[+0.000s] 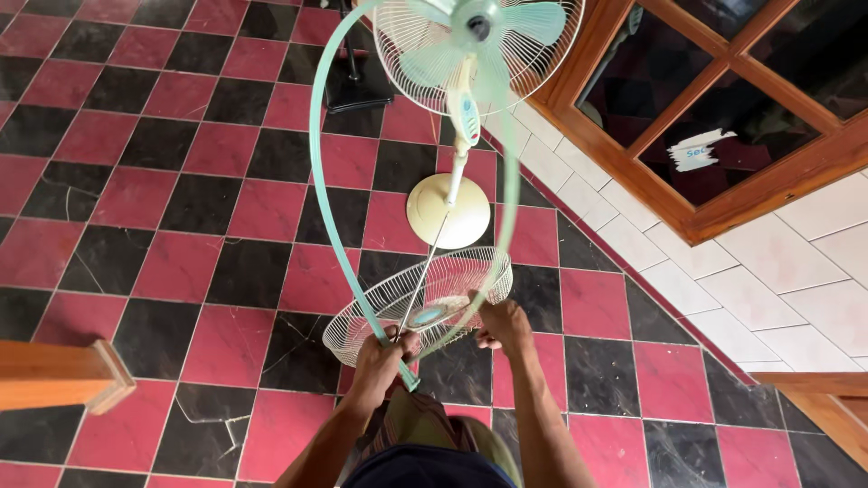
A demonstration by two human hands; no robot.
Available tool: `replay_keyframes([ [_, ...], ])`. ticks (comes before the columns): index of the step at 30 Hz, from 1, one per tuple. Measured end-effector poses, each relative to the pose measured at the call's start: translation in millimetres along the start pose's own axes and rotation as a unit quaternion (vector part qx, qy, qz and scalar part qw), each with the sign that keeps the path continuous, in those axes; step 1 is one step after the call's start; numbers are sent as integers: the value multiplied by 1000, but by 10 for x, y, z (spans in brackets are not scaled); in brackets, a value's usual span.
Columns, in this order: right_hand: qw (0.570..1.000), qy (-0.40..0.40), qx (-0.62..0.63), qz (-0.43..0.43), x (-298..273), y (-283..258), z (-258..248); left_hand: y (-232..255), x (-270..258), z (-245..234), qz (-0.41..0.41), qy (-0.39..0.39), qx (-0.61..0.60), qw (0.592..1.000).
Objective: The person uses a screwdriver to unscrew and remove the front grille of a black pedestal fan, then moves to a second light-green fan to remove its front grille as well. The person handles the fans and screwdriver throughout the process.
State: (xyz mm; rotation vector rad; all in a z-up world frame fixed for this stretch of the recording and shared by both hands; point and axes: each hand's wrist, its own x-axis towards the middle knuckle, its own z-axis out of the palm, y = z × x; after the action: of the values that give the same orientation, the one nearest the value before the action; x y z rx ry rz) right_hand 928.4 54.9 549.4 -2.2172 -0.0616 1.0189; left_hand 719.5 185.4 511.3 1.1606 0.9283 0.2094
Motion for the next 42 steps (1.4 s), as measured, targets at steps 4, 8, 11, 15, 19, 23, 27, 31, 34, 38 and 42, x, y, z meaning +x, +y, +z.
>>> replay_keyframes([
  [4,992,14,-109,-58,319,-127,-247,306,303,64,-15,7,-11,1000],
  [8,986,28,-64,-151,1098,-85,-476,643,484,72,-106,50,106,987],
  [11,855,-114,294,-411,1764,-177,-796,761,674,133,-144,68,91,983],
  [15,920,28,195,-339,2437,-1165,-1403,828,925,295,-79,66,96,990],
  [19,919,35,136,-369,2708,-2070,-1721,1087,1107,601,-64,115,126,983],
  [23,917,12,100,-386,2920,-2546,-1801,1429,1317,888,-38,131,42,990],
  [27,763,255,16,-594,3164,-3041,-1882,1785,1552,982,-34,123,48,991],
  [31,748,309,26,-587,3285,-3564,-2088,2080,1817,1031,-7,90,-6,996],
  [34,704,429,-65,-563,3395,-3926,-2236,2326,1945,1041,-7,63,-11,998],
  [38,769,412,-43,-487,3611,-4171,-2371,2625,2115,1086,-12,47,-28,998],
  [42,806,307,90,-498,3874,-4210,-2499,2895,2198,1164,23,16,1,1000],
])
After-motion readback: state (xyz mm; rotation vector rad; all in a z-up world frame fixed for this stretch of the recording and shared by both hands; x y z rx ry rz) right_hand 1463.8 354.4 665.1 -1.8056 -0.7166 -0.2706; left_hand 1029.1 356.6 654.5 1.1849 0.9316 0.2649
